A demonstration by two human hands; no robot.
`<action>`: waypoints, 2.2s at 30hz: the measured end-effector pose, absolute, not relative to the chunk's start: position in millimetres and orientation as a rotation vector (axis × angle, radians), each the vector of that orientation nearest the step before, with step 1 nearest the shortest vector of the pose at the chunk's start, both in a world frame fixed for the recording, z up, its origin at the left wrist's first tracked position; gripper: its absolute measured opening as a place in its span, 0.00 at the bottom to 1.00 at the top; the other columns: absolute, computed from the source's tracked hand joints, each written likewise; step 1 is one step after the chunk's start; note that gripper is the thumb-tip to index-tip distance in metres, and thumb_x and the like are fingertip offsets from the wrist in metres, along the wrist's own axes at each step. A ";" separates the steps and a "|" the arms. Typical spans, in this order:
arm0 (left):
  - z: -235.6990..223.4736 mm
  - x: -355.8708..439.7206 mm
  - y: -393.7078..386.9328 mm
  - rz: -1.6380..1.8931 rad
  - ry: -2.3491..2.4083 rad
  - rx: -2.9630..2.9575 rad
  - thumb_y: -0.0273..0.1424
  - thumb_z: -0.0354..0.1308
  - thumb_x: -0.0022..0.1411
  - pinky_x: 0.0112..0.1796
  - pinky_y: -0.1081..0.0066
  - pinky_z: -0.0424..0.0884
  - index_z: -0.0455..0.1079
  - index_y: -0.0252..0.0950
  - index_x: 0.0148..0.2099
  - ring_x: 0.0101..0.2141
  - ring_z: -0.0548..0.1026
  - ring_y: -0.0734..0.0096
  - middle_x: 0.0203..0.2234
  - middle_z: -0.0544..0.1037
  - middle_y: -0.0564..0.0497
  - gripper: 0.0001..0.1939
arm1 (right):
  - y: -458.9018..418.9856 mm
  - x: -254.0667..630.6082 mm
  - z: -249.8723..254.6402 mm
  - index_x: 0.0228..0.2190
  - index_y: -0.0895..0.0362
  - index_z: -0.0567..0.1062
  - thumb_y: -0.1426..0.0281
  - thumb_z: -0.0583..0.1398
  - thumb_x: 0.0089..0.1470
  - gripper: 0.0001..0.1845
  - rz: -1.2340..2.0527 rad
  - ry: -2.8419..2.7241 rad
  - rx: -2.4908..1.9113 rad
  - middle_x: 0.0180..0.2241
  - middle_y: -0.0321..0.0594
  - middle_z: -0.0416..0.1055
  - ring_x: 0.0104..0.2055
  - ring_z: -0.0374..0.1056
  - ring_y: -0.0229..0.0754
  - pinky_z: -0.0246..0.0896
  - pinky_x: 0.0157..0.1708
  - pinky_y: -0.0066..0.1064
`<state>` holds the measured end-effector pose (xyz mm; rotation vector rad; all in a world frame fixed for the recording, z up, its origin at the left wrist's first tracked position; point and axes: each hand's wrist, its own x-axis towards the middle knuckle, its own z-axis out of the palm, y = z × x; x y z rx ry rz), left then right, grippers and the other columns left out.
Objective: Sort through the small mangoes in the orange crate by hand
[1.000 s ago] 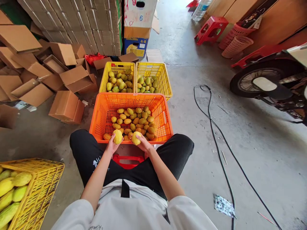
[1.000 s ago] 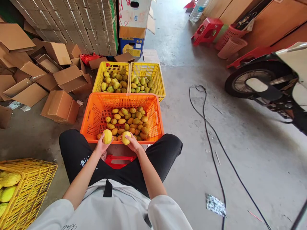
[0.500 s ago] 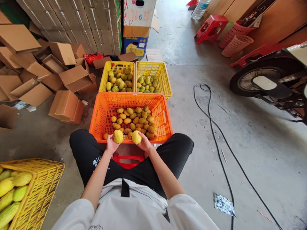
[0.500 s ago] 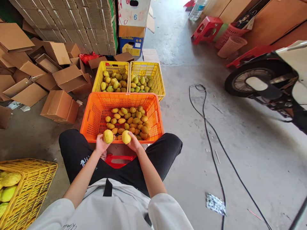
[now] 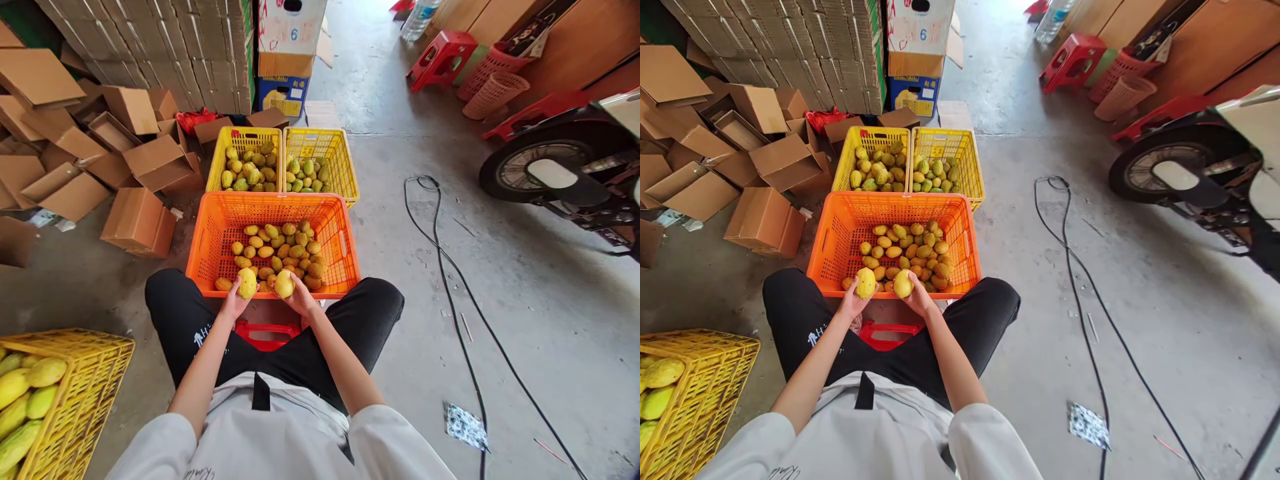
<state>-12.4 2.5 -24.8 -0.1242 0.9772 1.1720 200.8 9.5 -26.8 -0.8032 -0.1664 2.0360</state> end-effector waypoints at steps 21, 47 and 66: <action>-22.2 -13.7 1.2 1.030 0.901 0.009 0.35 0.54 0.62 0.52 0.48 0.74 0.74 0.30 0.48 0.51 0.79 0.48 0.39 0.83 0.38 0.18 | 9.0 203.1 -34.2 0.41 0.53 0.71 0.62 0.70 0.48 0.20 2.002 -0.227 -0.902 0.36 0.40 0.79 0.37 0.78 0.46 0.76 0.36 0.37; -24.3 -12.5 -1.1 1.038 0.958 0.052 0.34 0.67 0.59 0.50 0.56 0.77 0.70 0.35 0.53 0.46 0.81 0.55 0.43 0.82 0.41 0.21 | 9.8 204.5 -34.3 0.40 0.55 0.74 0.64 0.69 0.48 0.18 2.028 -0.189 -0.930 0.36 0.40 0.78 0.39 0.76 0.45 0.76 0.41 0.38; -17.3 -11.4 1.3 1.041 0.946 -0.051 0.33 0.56 0.64 0.56 0.46 0.71 0.71 0.33 0.58 0.53 0.78 0.49 0.45 0.82 0.39 0.21 | 12.5 202.5 -30.2 0.39 0.55 0.73 0.62 0.64 0.48 0.16 2.070 -0.188 -0.869 0.36 0.44 0.78 0.46 0.76 0.54 0.75 0.44 0.46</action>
